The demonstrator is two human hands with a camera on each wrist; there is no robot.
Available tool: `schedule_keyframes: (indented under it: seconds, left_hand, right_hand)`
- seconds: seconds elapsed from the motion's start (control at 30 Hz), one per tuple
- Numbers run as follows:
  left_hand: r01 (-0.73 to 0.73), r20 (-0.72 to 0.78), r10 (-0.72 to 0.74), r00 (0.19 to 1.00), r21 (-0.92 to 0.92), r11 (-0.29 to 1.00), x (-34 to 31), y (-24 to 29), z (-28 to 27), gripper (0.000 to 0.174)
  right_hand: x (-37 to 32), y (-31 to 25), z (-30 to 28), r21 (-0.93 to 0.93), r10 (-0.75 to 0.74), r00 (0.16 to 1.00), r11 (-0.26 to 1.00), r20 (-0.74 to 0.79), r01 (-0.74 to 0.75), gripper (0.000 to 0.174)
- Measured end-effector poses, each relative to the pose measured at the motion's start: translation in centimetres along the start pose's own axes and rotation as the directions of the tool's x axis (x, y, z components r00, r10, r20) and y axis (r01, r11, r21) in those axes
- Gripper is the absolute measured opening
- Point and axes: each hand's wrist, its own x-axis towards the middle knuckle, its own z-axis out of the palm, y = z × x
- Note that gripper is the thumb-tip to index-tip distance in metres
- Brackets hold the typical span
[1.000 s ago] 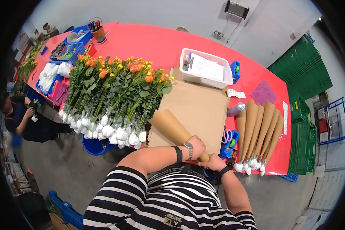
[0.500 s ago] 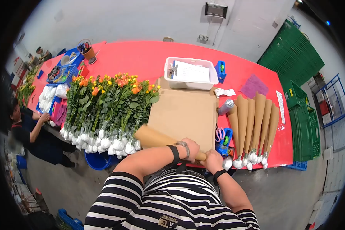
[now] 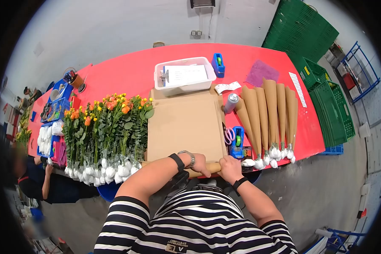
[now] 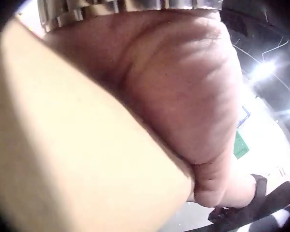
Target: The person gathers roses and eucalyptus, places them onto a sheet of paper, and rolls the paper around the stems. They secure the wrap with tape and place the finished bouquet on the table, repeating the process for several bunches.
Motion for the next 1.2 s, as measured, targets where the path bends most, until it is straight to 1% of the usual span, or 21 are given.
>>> schedule_keyframes:
  seconds: [0.03,0.1,0.13,0.17,0.23,0.27,0.33,0.4,0.43,0.5,0.57,0.6,0.63,0.7,0.73,0.77,0.8,0.9,0.93,1.07,1.2]
  left_hand:
    - [0.026,0.042,-0.023,0.999,-0.072,0.997,0.2,-0.1,0.0,0.073]
    - [0.001,0.033,0.000,0.999,-0.020,1.000,0.5,0.2,0.6,0.070]
    - [-0.025,-0.106,0.046,0.993,0.196,0.980,0.1,0.7,0.9,0.069]
    - [-0.021,-0.229,0.123,0.966,0.402,0.915,-0.2,1.2,1.1,0.068]
    - [0.017,-0.253,0.109,0.961,0.447,0.894,-0.5,2.4,0.3,0.061]
    - [0.045,-0.190,0.030,0.981,0.376,0.925,-0.9,2.8,-0.6,0.058]
    - [0.073,-0.108,-0.041,0.993,0.309,0.948,-0.6,2.2,-0.7,0.055]
    - [0.068,0.109,-0.073,0.991,0.046,0.997,0.9,0.6,-0.3,0.052]
    - [0.064,0.117,-0.070,0.991,0.057,0.996,0.3,1.4,-0.4,0.052]
    - [0.104,-0.199,-0.017,0.980,0.432,0.896,-1.7,3.6,-0.3,0.052]
    - [0.041,-0.217,0.088,0.972,0.528,0.848,-1.5,3.7,0.3,0.050]
    - [0.014,-0.267,0.159,0.951,0.548,0.836,-1.4,3.9,0.6,0.047]
    - [-0.013,-0.312,0.229,0.922,0.566,0.824,-1.4,3.9,1.0,0.044]
    - [-0.013,-0.335,0.235,0.912,0.549,0.836,-0.6,2.7,2.2,0.045]
    - [0.007,-0.381,0.226,0.897,0.521,0.853,-0.4,1.9,2.5,0.046]
    - [-0.001,-0.369,0.230,0.901,0.528,0.849,-0.7,1.3,2.6,0.046]
    - [0.089,-0.387,0.120,0.914,0.481,0.872,-1.2,0.7,2.6,0.044]
    - [0.255,-0.382,-0.105,0.918,0.366,0.895,-3.8,-0.5,2.2,0.042]
    - [0.323,-0.359,-0.205,0.910,0.306,0.896,-4.7,-0.6,2.1,0.042]
    - [0.360,-0.403,-0.258,0.878,0.203,0.911,-6.5,-1.1,2.8,0.040]
    - [0.333,-0.514,-0.248,0.821,0.077,0.940,-7.1,-1.6,3.8,0.040]
  right_hand:
    - [0.0,-0.1,-0.2,0.013,-0.049,0.995,0.999,-0.090,0.050,0.034]
    - [0.0,0.1,0.0,-0.009,0.018,1.000,1.000,0.014,-0.018,0.033]
    - [0.3,0.4,0.4,0.046,0.141,0.946,0.986,0.292,-0.161,0.033]
    - [0.3,0.7,0.9,0.061,0.227,0.802,0.949,0.553,-0.311,0.035]
    - [-0.3,0.9,1.3,0.085,0.210,0.821,0.951,0.530,-0.298,0.038]
    - [-0.5,0.8,1.5,0.065,0.173,0.938,0.977,0.299,-0.201,0.037]
    - [-0.6,1.3,1.3,0.006,-0.013,0.995,1.000,-0.097,0.014,0.037]
    - [-0.6,1.5,1.0,-0.005,0.003,1.000,1.000,-0.009,-0.003,0.034]
    - [-0.5,1.5,0.6,-0.015,0.016,0.997,1.000,0.079,-0.015,0.032]
    - [-0.1,1.4,0.2,-0.007,0.072,0.979,0.997,0.192,-0.072,0.035]
    - [0.3,2.0,0.8,0.300,0.107,0.788,0.887,0.607,-0.351,0.049]
    - [0.7,2.5,0.8,0.324,0.078,0.544,0.729,0.835,-0.603,0.050]
    - [0.6,2.7,0.3,0.328,0.088,0.543,0.711,0.835,-0.621,0.050]
    - [0.4,3.0,-0.9,0.475,-0.024,0.537,0.502,0.843,-0.723,0.045]
    - [0.5,3.5,-1.1,0.551,0.039,0.683,0.558,0.730,-0.621,0.041]
    - [0.2,5.6,1.1,0.659,0.197,0.891,0.611,0.410,-0.439,0.042]
    - [-0.3,8.0,3.3,0.681,0.307,0.951,0.693,0.021,-0.239,0.043]
    - [-0.8,13.4,3.5,0.610,0.751,0.619,0.606,-0.227,-0.511,0.024]
    - [-1.4,14.7,4.8,0.591,0.798,0.593,0.530,-0.107,-0.608,0.026]
    - [-0.7,13.8,8.5,0.595,0.798,0.602,0.469,0.032,-0.652,0.040]
    - [0.3,12.9,8.5,0.749,0.858,0.513,0.343,-0.005,-0.567,0.033]
